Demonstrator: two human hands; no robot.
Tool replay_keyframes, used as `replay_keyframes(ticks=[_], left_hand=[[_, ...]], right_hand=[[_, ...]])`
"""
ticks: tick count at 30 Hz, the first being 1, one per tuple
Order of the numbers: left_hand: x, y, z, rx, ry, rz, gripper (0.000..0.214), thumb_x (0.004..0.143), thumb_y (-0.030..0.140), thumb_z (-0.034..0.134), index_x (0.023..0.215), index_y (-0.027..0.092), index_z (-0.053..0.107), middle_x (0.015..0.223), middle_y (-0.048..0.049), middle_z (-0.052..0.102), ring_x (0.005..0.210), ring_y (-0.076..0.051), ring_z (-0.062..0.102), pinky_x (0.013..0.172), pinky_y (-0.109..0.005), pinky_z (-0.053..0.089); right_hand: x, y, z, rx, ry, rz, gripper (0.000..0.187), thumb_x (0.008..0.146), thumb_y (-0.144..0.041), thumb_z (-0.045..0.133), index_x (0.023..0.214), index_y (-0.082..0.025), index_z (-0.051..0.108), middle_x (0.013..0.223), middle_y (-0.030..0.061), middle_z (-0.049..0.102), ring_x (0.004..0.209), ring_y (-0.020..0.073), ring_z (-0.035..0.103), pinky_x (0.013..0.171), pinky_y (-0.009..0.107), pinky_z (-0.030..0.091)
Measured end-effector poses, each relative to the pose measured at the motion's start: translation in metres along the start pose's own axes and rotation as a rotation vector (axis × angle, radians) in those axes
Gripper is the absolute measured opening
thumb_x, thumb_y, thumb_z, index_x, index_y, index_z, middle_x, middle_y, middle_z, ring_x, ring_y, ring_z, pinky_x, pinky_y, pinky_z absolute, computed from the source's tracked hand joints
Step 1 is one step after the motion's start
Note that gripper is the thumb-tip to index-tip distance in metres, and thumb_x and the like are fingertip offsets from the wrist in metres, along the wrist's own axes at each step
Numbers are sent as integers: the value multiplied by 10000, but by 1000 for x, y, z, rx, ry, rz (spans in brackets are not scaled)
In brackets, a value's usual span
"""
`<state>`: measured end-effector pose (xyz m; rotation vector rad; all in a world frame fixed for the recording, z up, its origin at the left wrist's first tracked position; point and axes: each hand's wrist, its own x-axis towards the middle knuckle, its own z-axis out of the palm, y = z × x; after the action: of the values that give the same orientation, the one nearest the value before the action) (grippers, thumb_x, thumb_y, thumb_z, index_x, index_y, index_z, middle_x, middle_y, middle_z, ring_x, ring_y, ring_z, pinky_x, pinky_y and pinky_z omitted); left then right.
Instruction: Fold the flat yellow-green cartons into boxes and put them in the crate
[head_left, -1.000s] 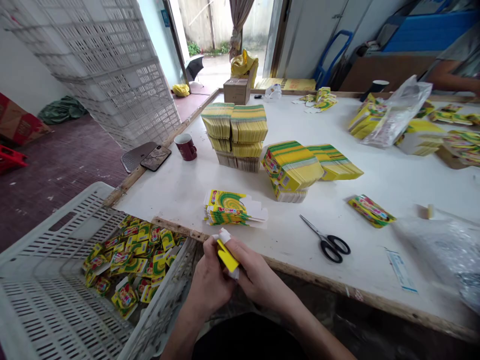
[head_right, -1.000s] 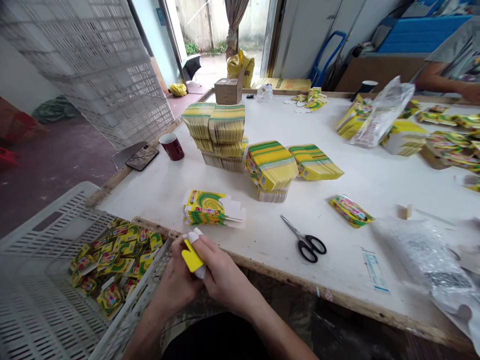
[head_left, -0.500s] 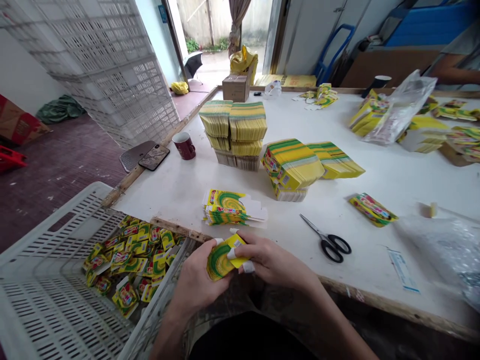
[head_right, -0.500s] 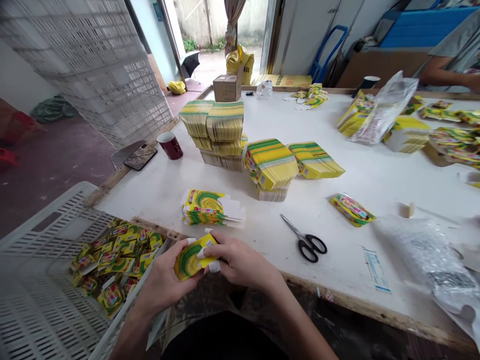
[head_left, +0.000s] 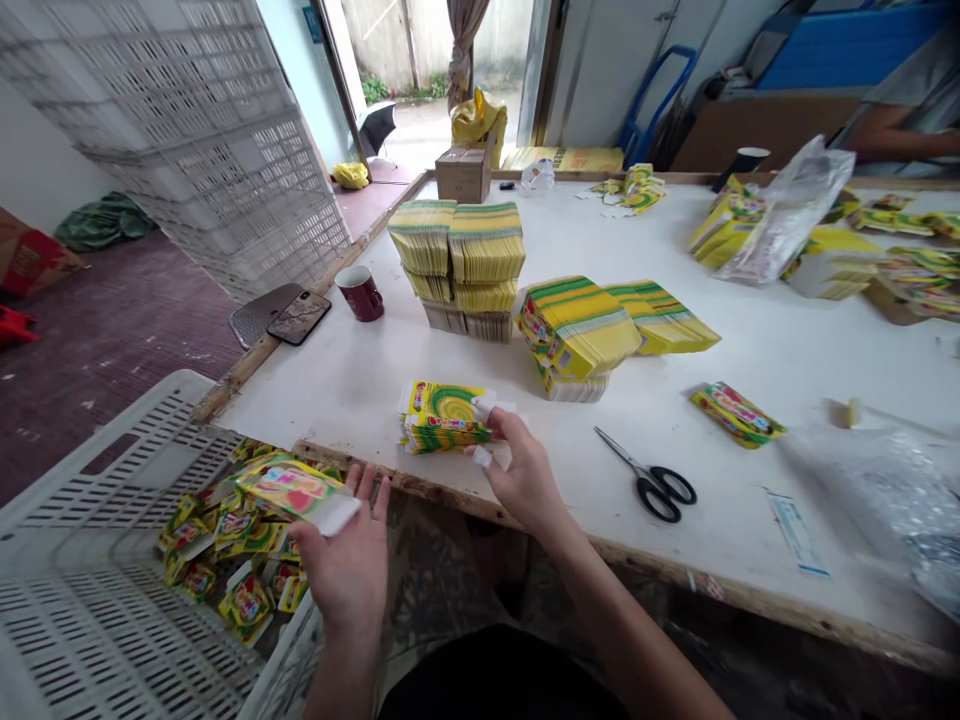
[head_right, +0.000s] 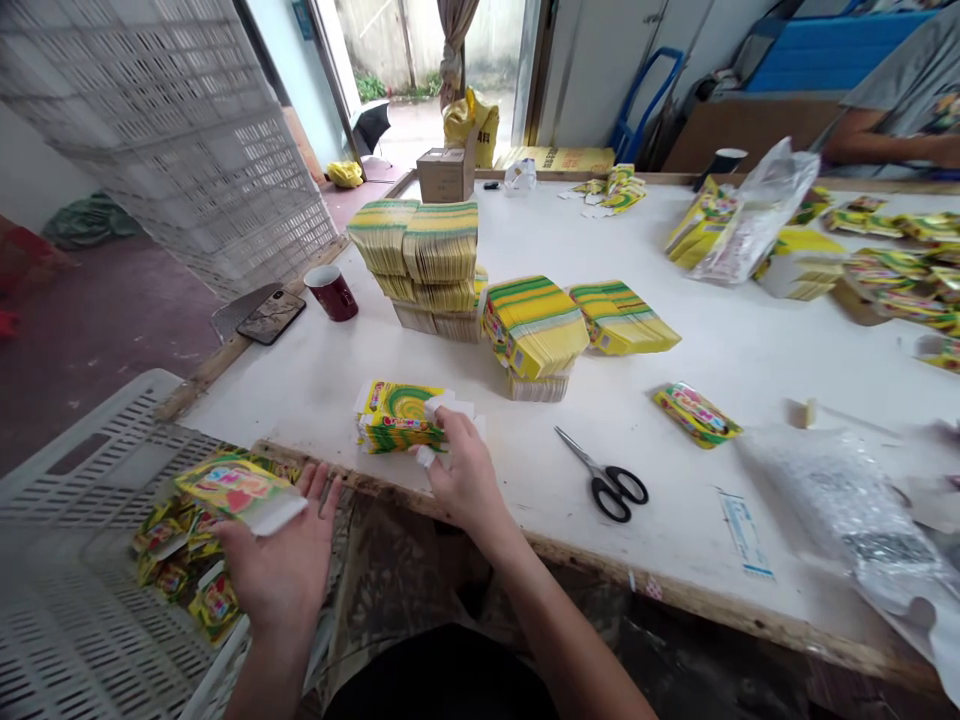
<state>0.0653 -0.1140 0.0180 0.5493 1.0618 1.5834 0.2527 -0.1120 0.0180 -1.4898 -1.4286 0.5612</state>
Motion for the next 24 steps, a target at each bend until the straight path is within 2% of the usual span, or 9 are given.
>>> replay_keyframes(ticks=[2, 5, 8, 11, 14, 16, 18, 21, 24], left_hand=[[1, -1, 1, -47, 8, -114, 635, 746, 746, 528, 1068, 203, 596, 1270, -119, 572, 1198, -269, 544, 956, -418, 485], [-1, -2, 1, -3, -61, -137, 540, 760, 648, 617, 1084, 217, 586, 1229, -108, 593, 1142, -241, 568, 909, -382, 503], [-6, -6, 0, 113, -165, -114, 487, 791, 534, 656, 1139, 203, 579, 1126, -92, 627, 1012, -195, 604, 822, -304, 516], [-14, -12, 3, 194, -307, -148, 527, 792, 506, 673, 1204, 204, 543, 1166, -108, 616, 1032, -210, 603, 839, -323, 516], [-20, -16, 13, 118, -399, -79, 661, 697, 559, 737, 1228, 220, 535, 1254, -116, 578, 1175, -266, 543, 935, -371, 488], [-22, -14, 22, 27, -354, -32, 605, 673, 604, 725, 1111, 206, 601, 1131, -99, 627, 1120, -269, 573, 913, -357, 498], [-21, -11, 30, -64, -269, -25, 503, 709, 633, 666, 958, 197, 636, 934, -62, 642, 959, -227, 619, 834, -318, 520], [-18, -10, 34, -145, -154, 9, 443, 734, 643, 634, 815, 208, 610, 758, 3, 563, 746, -143, 582, 722, -236, 514], [-15, -16, 26, -23, -133, -12, 532, 708, 730, 591, 820, 210, 604, 752, 8, 553, 700, -132, 562, 701, -231, 509]], right_hand=[[15, 4, 0, -234, 27, 23, 435, 807, -98, 547, 1236, -160, 505, 1132, 144, 612, 1057, 295, 546, 925, 454, 458], [29, 7, 3, -393, -48, 49, 437, 754, -9, 496, 1170, -129, 549, 1057, 164, 634, 984, 319, 558, 894, 491, 445], [30, 8, 5, -356, -39, 40, 433, 741, -7, 511, 1159, -117, 529, 1041, 159, 616, 969, 302, 556, 888, 462, 445], [22, 1, 3, -271, -7, 48, 468, 757, -49, 551, 1204, -132, 440, 961, 94, 591, 859, 233, 567, 801, 375, 477], [4, -14, 2, 85, -165, 78, 497, 772, -127, 613, 1214, -187, 393, 830, -9, 529, 672, 146, 527, 644, 274, 464], [-11, -25, 6, 386, -376, 111, 501, 772, -162, 642, 1209, -212, 402, 808, -33, 499, 644, 118, 504, 593, 237, 435], [-26, -35, 12, 590, -517, 155, 515, 782, -206, 663, 1227, -220, 405, 827, -29, 504, 678, 117, 507, 600, 231, 428], [-42, -41, 22, 649, -532, 165, 581, 744, -261, 737, 1243, -224, 444, 874, -14, 529, 775, 140, 503, 683, 256, 427], [-45, -37, 27, 565, -485, 184, 551, 710, -264, 770, 1198, -225, 518, 813, -33, 515, 738, 137, 471, 660, 248, 392]])
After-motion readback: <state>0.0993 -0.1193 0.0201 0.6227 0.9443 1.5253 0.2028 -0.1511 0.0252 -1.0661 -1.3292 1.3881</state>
